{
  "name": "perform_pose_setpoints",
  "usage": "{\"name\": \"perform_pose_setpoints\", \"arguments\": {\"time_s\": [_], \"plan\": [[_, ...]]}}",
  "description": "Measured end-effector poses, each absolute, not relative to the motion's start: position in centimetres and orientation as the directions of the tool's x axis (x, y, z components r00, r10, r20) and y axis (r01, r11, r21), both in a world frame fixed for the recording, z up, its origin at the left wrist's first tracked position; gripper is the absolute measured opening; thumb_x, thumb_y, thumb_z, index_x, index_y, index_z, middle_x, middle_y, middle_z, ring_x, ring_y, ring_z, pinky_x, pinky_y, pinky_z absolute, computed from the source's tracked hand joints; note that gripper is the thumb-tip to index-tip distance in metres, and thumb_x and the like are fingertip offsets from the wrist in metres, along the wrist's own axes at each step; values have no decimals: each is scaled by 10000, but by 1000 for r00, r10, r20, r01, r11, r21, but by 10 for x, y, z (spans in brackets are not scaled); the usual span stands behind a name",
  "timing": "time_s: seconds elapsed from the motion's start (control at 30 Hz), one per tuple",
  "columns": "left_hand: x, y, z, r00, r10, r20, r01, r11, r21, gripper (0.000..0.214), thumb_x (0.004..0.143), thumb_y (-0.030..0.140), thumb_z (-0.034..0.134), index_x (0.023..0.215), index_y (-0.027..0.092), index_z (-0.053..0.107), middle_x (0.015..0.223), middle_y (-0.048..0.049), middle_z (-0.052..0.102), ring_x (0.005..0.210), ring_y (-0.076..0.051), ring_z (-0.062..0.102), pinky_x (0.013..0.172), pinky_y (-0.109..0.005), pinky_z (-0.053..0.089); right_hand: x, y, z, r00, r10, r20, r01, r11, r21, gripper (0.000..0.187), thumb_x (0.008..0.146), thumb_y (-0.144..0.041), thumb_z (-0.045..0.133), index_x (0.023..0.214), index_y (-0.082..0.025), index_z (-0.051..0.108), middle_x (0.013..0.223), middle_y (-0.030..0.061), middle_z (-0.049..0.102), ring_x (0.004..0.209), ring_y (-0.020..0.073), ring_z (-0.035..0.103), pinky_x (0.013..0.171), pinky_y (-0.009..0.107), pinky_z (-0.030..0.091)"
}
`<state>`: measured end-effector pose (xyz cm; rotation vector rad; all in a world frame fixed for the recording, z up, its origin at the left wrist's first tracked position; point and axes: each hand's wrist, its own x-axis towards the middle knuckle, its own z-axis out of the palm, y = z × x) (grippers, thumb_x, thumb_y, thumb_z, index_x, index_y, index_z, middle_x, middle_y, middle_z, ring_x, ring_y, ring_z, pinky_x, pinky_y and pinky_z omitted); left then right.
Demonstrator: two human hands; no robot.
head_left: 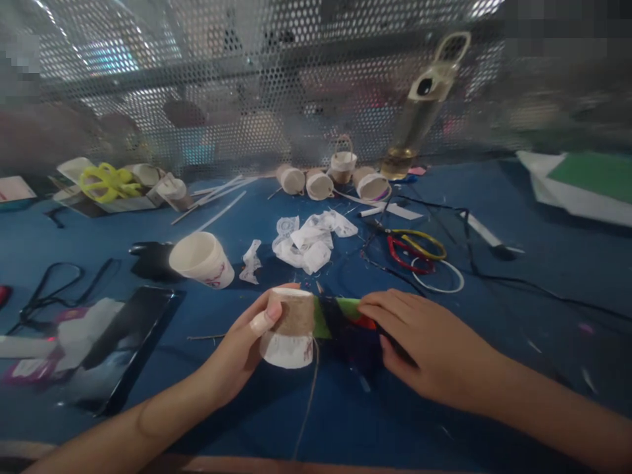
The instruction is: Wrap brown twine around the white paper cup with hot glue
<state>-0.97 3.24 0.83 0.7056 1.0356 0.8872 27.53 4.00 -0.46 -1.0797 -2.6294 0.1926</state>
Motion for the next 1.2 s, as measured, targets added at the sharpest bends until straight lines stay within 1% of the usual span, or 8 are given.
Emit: {"name": "perform_pose_setpoints", "arguments": {"time_s": [0.17,0.3,0.53,0.63,0.73,0.83,0.97,1.2], "plan": [[-6,33,9,208,880,-428,-314,474,823,541,806,545,821,1236,226,745,1034,-76,801,935,-256,731,776,-314,563,269,32,-7,-715,673,192,646,740,-186,440,859,-113,529,1283,-77,644,1245,197,699,1078,359,656,873,576,606],[-5,33,10,206,890,-407,-332,455,826,504,804,547,824,1167,208,738,1012,-73,797,863,-234,725,748,-318,563,267,32,-13,-657,725,207,683,688,-245,401,807,-77,519,1184,-129,647,1177,177,713,1062,362,679,871,574,602],[-5,32,6,190,903,-385,-385,430,817,437,867,521,774,1135,178,734,996,-69,798,895,-234,734,820,-326,551,276,35,-18,-490,823,288,724,568,-393,402,750,-36,551,1107,-219,579,1124,104,689,876,249,713,731,372,585],[-6,32,4,187,899,-396,-421,437,795,418,871,496,779,1136,175,745,1029,-70,805,926,-233,738,840,-318,554,277,36,-7,-442,841,312,687,541,-484,270,839,-108,597,1073,-242,578,1025,65,686,810,228,685,691,343,557],[-7,33,2,181,889,-421,-462,455,762,359,890,454,766,1112,173,764,1000,-65,814,894,-219,742,805,-303,569,269,33,8,-282,879,384,616,473,-630,94,946,-214,633,1002,-273,588,941,13,659,756,189,649,666,308,533],[-7,36,3,170,874,-454,-492,475,730,320,932,427,709,1072,150,783,953,-82,823,828,-218,750,776,-313,592,256,30,17,-192,877,441,506,473,-721,95,967,-239,655,1009,-299,595,929,-5,651,739,170,651,659,290,544],[-6,39,9,141,865,-482,-502,482,718,331,978,397,631,1137,144,773,1070,-110,827,892,-248,767,802,-348,621,250,29,7,-274,883,381,410,465,-785,102,963,-206,657,975,-291,601,889,-6,662,716,163,644,625,278,532],[-5,38,13,177,860,-478,-478,500,723,419,989,420,600,1264,123,708,1111,-162,786,832,-304,760,653,-446,657,260,30,-15,-461,843,276,333,453,-827,134,932,-231,684,858,-250,573,807,-10,639,691,153,595,614,291,464]]}}
